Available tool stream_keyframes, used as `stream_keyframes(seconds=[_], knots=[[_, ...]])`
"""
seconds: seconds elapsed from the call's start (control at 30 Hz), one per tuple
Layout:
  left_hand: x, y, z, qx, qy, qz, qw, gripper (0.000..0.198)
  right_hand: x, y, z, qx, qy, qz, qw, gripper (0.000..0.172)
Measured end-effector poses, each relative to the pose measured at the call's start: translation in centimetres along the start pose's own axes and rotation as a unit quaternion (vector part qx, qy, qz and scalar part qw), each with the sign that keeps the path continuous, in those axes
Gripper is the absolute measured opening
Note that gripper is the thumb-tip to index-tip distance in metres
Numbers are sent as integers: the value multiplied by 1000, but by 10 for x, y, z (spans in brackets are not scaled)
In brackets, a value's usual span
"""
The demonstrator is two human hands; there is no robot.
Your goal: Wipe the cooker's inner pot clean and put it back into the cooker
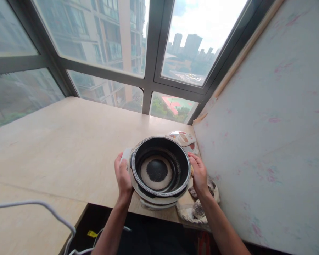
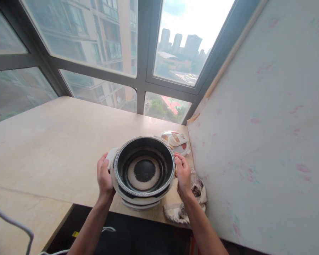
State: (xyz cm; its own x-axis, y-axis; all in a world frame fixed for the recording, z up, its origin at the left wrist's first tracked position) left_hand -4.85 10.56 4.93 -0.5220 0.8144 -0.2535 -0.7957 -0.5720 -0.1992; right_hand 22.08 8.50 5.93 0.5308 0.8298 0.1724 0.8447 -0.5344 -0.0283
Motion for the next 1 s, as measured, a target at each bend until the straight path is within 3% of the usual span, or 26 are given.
stream_keyframes(seconds=[0.23, 0.37, 0.43, 0.5, 0.6, 0.7, 0.9, 1.0], knots=[[29, -9, 4, 7, 3, -26, 1000, 42, 3, -7, 8, -64, 109, -8, 992, 38], [30, -9, 7, 39, 0, -24, 999, 46, 3, -5, 15, -69, 130, -17, 989, 41], [24, -3, 10, 65, -50, -2, 997, 48, 3, -1, 18, -85, 136, -40, 986, 45], [16, 6, 14, 109, -141, -1, 984, 49, 3, 5, 19, -112, 146, -76, 980, 52], [6, 16, 22, 197, -240, -82, 947, 46, -1, 15, 13, -161, 166, -140, 963, 59], [1, 21, 27, 238, -230, -151, 932, 49, -5, 22, 4, -206, 175, -186, 944, 65], [-10, 20, 24, 292, -214, -156, 919, 68, -10, 24, -4, -222, 155, -210, 939, 76], [-14, 19, 22, 280, -189, -156, 928, 68, -10, 22, -4, -211, 129, -206, 947, 82]])
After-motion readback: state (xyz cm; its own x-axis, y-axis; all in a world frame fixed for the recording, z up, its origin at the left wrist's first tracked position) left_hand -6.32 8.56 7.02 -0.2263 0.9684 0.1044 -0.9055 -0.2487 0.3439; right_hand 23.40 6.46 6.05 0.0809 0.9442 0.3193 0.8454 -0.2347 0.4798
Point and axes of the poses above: each hand's wrist, its own x-axis towards the middle knuckle, its own y-axis out of the back of the hand, z = x × y, the point moved 1 cm from there along x, towards the middle knuckle, and after that the axes turned 8 degrees about y, right-handed, at the moved point
